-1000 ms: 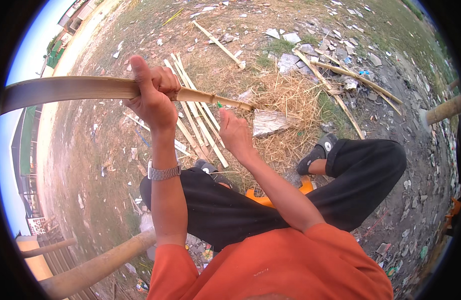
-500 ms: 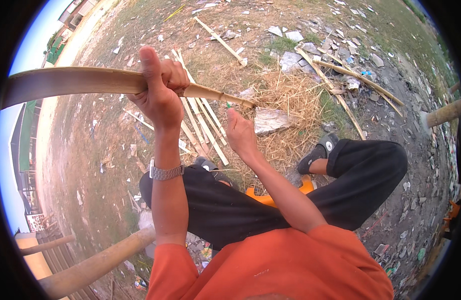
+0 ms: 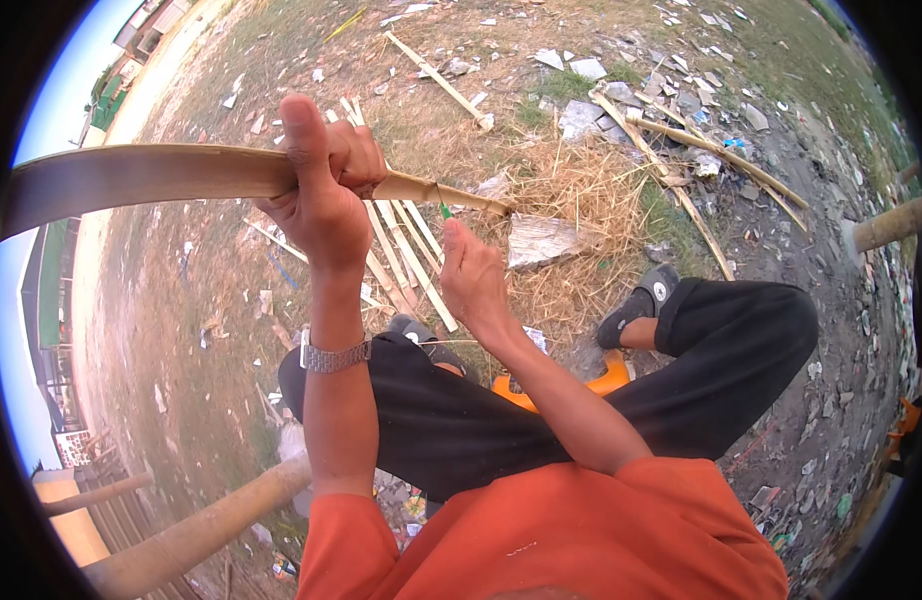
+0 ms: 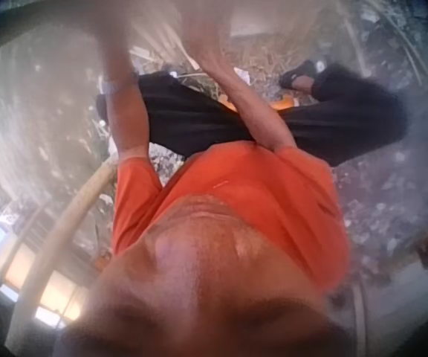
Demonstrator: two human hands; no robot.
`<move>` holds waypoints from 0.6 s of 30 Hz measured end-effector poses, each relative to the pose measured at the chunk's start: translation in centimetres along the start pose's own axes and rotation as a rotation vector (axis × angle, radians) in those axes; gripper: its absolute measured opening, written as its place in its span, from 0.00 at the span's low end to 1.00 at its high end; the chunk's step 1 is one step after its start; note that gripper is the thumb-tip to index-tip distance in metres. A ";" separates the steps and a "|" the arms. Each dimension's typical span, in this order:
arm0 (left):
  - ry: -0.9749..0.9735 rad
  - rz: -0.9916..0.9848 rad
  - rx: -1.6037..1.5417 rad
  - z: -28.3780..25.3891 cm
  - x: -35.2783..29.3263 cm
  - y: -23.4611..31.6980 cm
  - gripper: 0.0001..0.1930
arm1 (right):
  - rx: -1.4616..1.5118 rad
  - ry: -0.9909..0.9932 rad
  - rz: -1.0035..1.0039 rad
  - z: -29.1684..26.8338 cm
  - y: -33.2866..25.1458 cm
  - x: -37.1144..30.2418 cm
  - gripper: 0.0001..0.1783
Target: The person sits on a small stool outdoors and uses a green utility knife to shave the surface of a long, thin bamboo stick. They hold the stick with their left hand and scrape along its length with the knife in their right hand, removing the outer layer.
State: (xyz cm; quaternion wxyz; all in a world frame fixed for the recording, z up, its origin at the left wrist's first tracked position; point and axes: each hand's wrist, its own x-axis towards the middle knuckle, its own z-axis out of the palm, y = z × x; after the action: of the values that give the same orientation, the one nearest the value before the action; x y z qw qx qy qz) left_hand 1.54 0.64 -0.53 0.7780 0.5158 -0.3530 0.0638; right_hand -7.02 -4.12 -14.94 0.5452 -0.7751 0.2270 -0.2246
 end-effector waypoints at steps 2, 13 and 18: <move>0.047 0.012 0.013 0.2 0.3 -0.1 0.28 | -0.076 -0.026 0.086 0.1 2.3 0.1 0.24; 0.091 0.008 0.021 -0.8 0.5 0.5 0.28 | -0.046 -0.026 0.090 0.7 3.9 1.0 0.27; 0.095 0.017 0.004 0.5 -0.1 0.1 0.28 | -0.065 -0.130 0.185 -0.1 1.4 0.5 0.29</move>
State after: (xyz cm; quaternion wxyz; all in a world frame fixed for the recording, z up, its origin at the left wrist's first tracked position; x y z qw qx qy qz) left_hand 1.12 0.31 -0.41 0.7924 0.5106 -0.3200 0.0954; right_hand -6.83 -4.93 -16.14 0.5517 -0.7810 0.2692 -0.1152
